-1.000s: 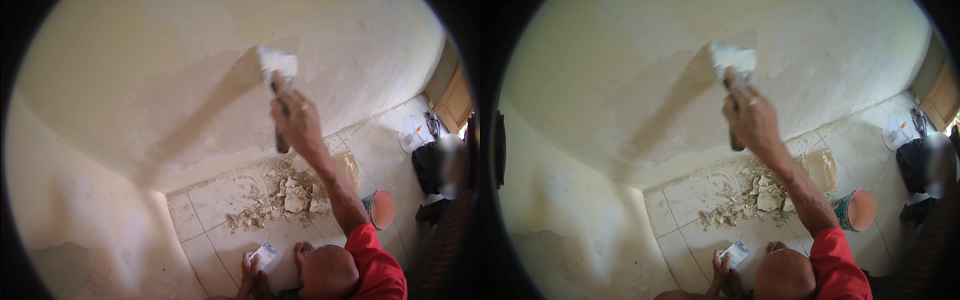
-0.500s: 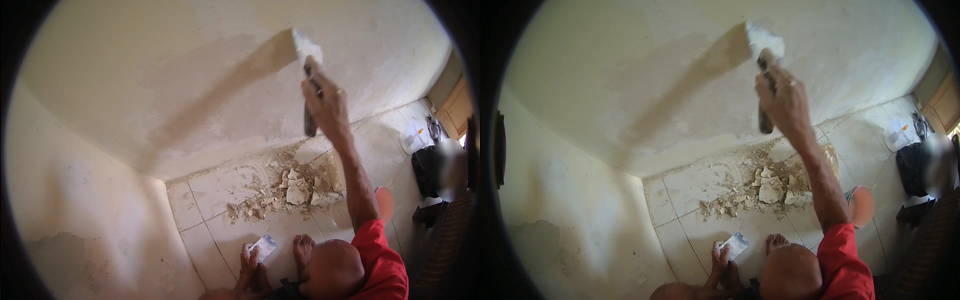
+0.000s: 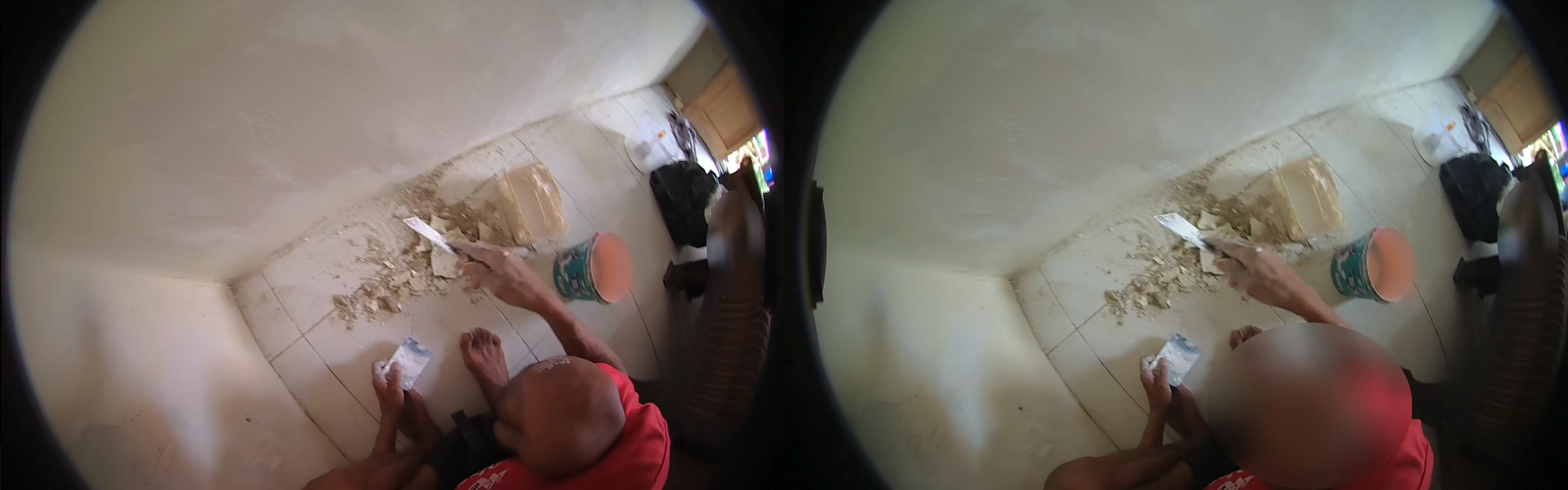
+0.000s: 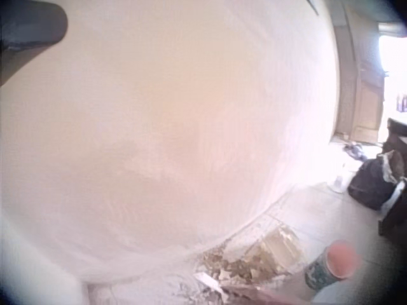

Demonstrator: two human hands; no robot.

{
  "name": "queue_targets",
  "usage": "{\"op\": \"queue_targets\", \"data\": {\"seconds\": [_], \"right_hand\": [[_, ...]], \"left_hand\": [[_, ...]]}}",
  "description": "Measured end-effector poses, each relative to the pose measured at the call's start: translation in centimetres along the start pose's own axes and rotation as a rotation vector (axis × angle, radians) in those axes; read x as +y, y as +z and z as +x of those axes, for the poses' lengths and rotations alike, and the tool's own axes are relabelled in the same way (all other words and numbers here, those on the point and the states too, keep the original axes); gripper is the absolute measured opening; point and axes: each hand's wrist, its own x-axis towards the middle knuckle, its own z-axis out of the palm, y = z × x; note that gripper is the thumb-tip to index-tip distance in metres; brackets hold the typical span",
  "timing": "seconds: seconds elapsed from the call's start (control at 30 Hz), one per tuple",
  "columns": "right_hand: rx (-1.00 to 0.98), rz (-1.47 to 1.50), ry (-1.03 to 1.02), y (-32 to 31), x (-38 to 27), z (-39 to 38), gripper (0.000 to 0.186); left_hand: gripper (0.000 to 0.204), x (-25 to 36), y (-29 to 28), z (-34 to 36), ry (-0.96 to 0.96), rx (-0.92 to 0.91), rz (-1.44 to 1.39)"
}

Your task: The person scrapes old plaster and paint from a wall using putty knives, scoops compound from a container onto the putty knives, and applies the compound to the wall.

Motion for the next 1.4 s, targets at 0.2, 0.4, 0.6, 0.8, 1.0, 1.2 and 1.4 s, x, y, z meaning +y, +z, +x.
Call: {"op": "queue_targets", "data": {"seconds": [0.2,0.4,0.6,0.8,1.0,1.2,1.4], "right_hand": [[0.528,-0.413,-0.075,-10.4,2.6,-5.7,0.027],[0.469,-1.165,0.095,-19.2,10.3,-2.4,0.024],[0.512,-1.097,0.175,-20.5,3.5,-11.8,0.021],[0.192,-1.377,0.445,-20.2,12.4,-14.0,0.013],[0.263,-1.414,0.311,-16.0,23.1,-11.8,0.014],[0.277,-1.328,0.167,-17.4,23.4,-14.1,0.016],[0.372,-0.393,0.648,-18.3,10.4,-19.2,0.069]], "left_hand": [[0.033,-1.3,0.9,0.5,0.084,0.025,0.024],[0.033,-0.6,0.5,-0.1,0.113,0.033,0.096],[0.033,-0.8,0.7,0.3,0.048,0.066,0.104],[0.025,-1.2,0.7,0.7,0.163,0.087,0.189],[0.024,-1.1,0.3,0.3,-0.001,0.082,-0.035],[0.025,-0.6,-0.3,0.0,0.029,0.121,0.028],[0.027,0.5,-0.1,0.0,-0.032,0.105,-0.056]]}}
